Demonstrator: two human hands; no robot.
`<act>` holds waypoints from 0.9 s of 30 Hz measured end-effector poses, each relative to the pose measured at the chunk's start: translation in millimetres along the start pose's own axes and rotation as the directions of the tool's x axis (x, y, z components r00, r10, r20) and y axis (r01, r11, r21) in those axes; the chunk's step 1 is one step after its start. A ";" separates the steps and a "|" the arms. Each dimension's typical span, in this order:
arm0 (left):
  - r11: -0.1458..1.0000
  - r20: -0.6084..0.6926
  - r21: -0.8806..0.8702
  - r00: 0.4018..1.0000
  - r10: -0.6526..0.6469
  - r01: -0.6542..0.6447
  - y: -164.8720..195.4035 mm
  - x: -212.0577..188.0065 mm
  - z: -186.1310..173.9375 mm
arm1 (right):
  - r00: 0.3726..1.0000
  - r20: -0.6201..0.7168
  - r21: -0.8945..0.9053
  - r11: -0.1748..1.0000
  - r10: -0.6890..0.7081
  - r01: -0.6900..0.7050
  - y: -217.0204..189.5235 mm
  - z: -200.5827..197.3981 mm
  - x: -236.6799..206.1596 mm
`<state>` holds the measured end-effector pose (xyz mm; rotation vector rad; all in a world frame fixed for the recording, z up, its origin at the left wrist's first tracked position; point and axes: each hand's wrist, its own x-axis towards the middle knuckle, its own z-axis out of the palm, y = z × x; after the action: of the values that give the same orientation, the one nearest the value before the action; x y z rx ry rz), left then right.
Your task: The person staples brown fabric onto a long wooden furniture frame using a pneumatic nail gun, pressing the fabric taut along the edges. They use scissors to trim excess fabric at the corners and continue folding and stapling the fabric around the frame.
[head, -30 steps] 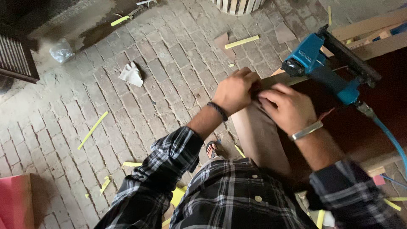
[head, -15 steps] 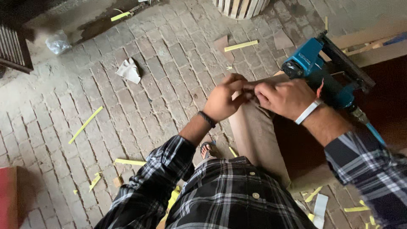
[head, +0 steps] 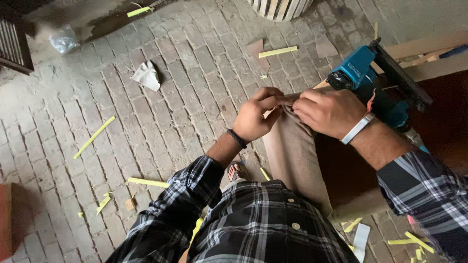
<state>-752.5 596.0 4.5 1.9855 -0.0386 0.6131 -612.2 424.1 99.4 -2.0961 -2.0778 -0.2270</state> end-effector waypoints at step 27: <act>0.991 0.017 -0.125 0.998 -0.055 0.057 3.7 1.7 2.1 | 0.997 -0.073 0.063 0.998 0.015 -0.010 0.4 2.7 -4.2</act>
<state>-751.3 592.8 7.6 1.8628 -0.0288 0.5483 -611.9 420.7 95.8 -2.0327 -2.0026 -0.2303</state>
